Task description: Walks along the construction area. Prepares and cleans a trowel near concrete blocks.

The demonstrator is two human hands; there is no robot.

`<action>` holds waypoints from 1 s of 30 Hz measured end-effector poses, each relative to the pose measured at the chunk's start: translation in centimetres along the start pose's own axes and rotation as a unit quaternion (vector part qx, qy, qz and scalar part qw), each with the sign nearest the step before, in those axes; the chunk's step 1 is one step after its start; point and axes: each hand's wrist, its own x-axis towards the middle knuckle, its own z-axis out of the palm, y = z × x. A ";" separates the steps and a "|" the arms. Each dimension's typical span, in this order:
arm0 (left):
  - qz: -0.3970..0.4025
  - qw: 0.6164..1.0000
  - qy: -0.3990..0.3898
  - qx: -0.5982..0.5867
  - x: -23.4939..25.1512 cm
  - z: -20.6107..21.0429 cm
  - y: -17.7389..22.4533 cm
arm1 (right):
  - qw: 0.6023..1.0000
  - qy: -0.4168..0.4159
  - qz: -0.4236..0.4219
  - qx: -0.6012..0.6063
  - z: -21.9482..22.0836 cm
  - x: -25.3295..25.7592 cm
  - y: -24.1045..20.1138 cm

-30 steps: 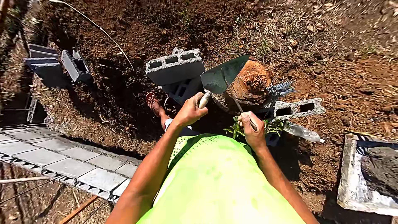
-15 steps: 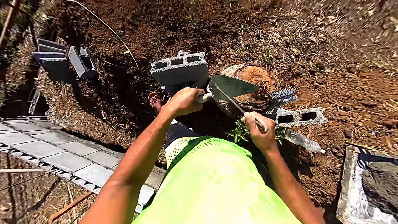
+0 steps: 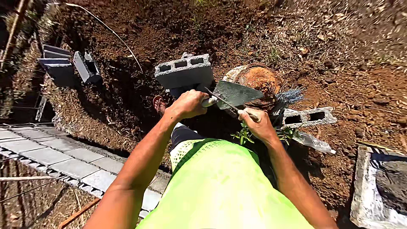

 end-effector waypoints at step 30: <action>-0.155 0.823 0.119 -0.533 1.2 5.6 0.8 | 0.995 0.023 0.093 0.018 2.5 -2.5 1.8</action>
